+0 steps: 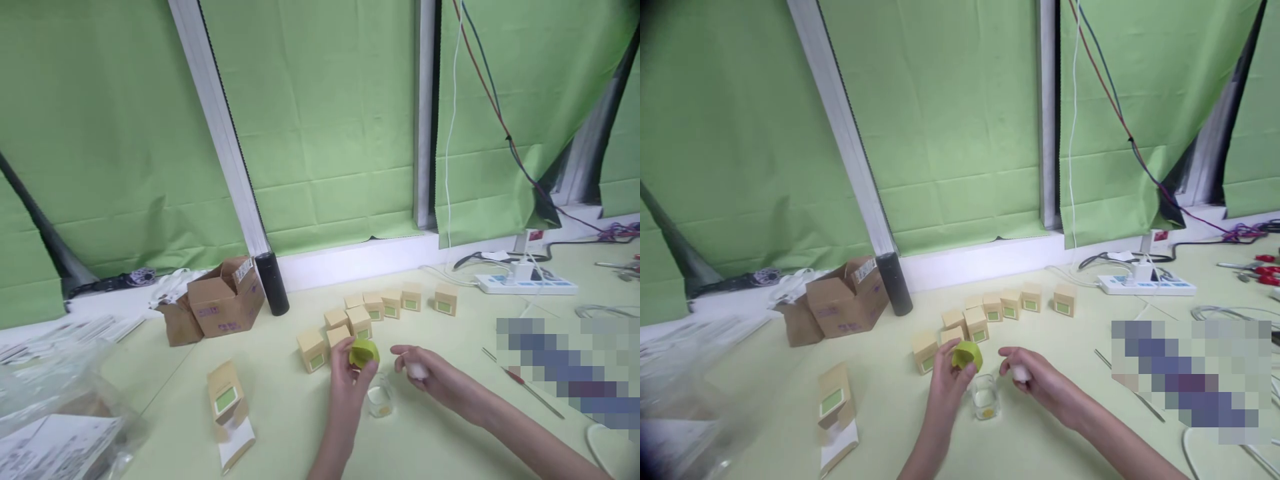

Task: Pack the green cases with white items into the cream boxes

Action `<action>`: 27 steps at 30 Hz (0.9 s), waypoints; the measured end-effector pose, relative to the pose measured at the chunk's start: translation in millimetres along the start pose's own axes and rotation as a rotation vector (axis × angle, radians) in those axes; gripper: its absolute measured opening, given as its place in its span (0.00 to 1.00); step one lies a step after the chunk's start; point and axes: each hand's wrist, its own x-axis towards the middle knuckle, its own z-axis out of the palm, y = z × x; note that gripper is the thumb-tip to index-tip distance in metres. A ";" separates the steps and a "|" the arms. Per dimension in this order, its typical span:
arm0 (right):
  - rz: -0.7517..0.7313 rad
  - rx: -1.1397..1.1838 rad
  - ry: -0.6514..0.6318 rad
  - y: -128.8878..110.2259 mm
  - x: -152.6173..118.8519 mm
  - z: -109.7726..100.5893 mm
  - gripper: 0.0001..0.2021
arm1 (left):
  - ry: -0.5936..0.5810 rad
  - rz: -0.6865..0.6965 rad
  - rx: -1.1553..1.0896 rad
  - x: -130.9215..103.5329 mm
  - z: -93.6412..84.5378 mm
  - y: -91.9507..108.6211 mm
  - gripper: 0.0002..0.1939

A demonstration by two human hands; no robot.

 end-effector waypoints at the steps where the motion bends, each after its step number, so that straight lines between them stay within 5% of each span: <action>1: -0.013 0.069 0.051 2.2 2.2 -3.8 0.09 | 0.017 -0.032 -0.101 1.2 -0.5 0.4 0.25; 5: 0.051 0.246 0.143 8.2 8.9 -14.1 0.11 | -0.029 -0.175 -0.371 0.4 0.9 2.8 0.24; 11: 0.112 0.209 0.212 17.5 12.2 -10.8 0.04 | -0.076 -0.306 -0.454 1.1 3.4 1.6 0.20; 14: 0.092 0.195 0.222 15.8 8.6 -6.0 0.08 | -0.156 -0.339 -0.609 1.9 2.8 4.0 0.16; 18: -0.078 0.026 0.179 1.4 -4.7 1.4 0.12 | -0.162 -0.358 -0.716 -1.5 4.7 6.4 0.12; 27: -0.493 -0.606 0.249 -5.7 -19.8 10.0 0.12 | -0.234 -0.228 -0.416 -12.6 15.3 11.6 0.14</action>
